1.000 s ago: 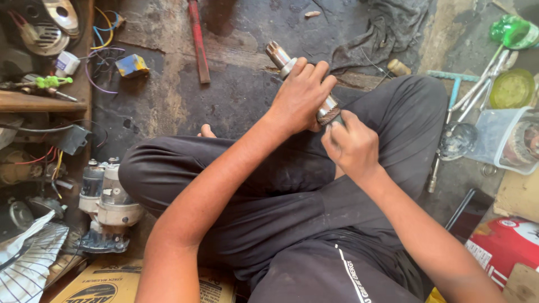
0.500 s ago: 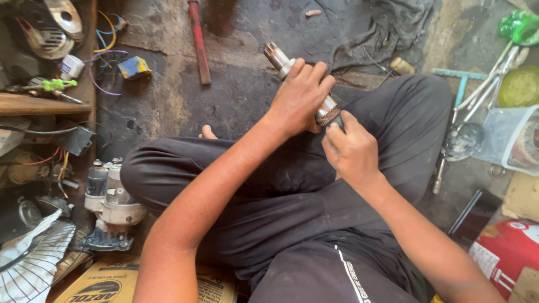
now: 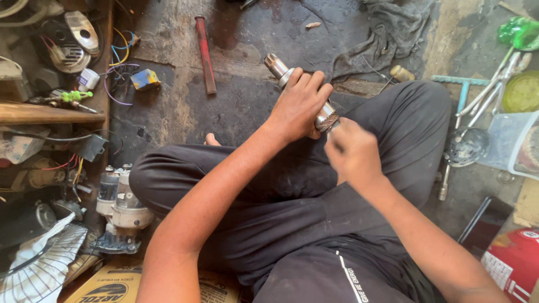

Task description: The person sits on the workshop floor holding an electric motor armature assembly in their lap. They use a small hand tool to work on the commutator end of the shaft, repeatedly turning and repositioning the armature while fitting and adjusting the component by hand.

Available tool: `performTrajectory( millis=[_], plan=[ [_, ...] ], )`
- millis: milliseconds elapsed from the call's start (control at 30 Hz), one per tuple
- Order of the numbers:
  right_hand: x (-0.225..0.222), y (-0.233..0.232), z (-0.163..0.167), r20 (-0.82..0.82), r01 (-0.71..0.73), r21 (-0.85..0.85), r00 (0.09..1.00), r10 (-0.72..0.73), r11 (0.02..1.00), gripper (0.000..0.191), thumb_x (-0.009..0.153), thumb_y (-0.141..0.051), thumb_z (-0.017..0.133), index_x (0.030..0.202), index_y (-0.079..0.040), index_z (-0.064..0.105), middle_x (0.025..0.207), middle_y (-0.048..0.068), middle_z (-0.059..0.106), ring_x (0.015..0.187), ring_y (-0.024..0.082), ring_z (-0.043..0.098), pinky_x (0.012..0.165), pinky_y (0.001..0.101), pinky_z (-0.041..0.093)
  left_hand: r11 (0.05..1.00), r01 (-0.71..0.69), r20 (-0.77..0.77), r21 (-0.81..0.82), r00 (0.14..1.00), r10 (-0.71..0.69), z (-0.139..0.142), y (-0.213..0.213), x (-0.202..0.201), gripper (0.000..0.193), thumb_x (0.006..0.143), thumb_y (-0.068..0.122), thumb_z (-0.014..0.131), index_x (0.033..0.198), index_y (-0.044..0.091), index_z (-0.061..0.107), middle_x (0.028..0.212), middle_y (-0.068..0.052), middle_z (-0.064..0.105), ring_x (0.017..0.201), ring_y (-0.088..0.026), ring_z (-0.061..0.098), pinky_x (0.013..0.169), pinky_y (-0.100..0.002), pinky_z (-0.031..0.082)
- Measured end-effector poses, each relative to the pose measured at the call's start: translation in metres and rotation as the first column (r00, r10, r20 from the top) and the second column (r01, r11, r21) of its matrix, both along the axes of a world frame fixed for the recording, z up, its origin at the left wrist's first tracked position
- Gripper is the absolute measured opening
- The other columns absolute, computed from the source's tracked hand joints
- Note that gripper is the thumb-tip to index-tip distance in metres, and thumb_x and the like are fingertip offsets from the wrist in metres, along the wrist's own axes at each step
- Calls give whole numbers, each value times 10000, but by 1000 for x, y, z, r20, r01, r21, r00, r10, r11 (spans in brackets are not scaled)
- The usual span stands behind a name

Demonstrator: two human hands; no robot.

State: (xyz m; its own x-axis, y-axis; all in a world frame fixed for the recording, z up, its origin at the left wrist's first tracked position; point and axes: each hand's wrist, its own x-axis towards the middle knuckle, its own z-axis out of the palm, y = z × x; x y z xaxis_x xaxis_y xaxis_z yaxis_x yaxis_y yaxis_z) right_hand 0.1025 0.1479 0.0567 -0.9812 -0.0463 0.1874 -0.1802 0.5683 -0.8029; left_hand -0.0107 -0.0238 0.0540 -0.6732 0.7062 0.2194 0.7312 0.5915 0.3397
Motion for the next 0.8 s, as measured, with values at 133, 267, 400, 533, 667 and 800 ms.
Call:
performTrajectory(
  millis=[133,267,400,533,667,800],
  plan=[
    [2,-5,-11,-130,3,61,991,5,998,153,961,-141,613,914,-88,478,861,198,651,544,175,544,479,319,467,1000,12,22,14,1000,-12,0,-1,2,771,348,302,927,1000,90,575,1041,-121,539,993,-322,545,1021,-433,356],
    [-18,15,-30,673,513,-660,728,129,549,137,958,-163,608,927,-86,499,869,182,636,525,137,500,470,292,435,1000,1,-24,30,1000,0,2,0,1,850,283,330,927,1026,79,598,1011,-116,548,947,-313,562,985,-442,372],
    [-29,34,-45,738,765,-611,460,494,201,223,949,-225,575,993,-7,578,858,160,628,500,94,453,461,224,406,977,90,67,-194,995,-79,5,10,-14,838,354,378,954,1062,100,600,1018,-111,558,921,-309,600,884,-434,418],
    [-22,28,-50,581,745,-666,544,605,-30,266,1006,-217,583,1027,48,600,864,165,651,502,65,462,445,217,401,934,204,257,-293,958,-128,7,21,-35,970,283,527,1005,1050,99,595,1081,-110,576,956,-320,616,839,-451,432],
    [-16,16,-38,751,741,-642,554,360,199,155,944,-197,580,946,-45,552,794,155,656,506,107,518,470,265,451,965,256,155,-55,957,-245,4,-5,-21,1037,274,448,976,1164,80,594,1076,-92,604,939,-339,635,790,-449,463],
    [-15,6,-19,600,461,-705,792,107,539,169,952,-100,628,878,-79,477,808,168,681,559,168,607,478,321,480,978,203,45,-50,979,-201,-2,-10,-11,825,377,361,936,1087,105,603,1035,-84,598,906,-315,636,759,-440,488]
  ],
)
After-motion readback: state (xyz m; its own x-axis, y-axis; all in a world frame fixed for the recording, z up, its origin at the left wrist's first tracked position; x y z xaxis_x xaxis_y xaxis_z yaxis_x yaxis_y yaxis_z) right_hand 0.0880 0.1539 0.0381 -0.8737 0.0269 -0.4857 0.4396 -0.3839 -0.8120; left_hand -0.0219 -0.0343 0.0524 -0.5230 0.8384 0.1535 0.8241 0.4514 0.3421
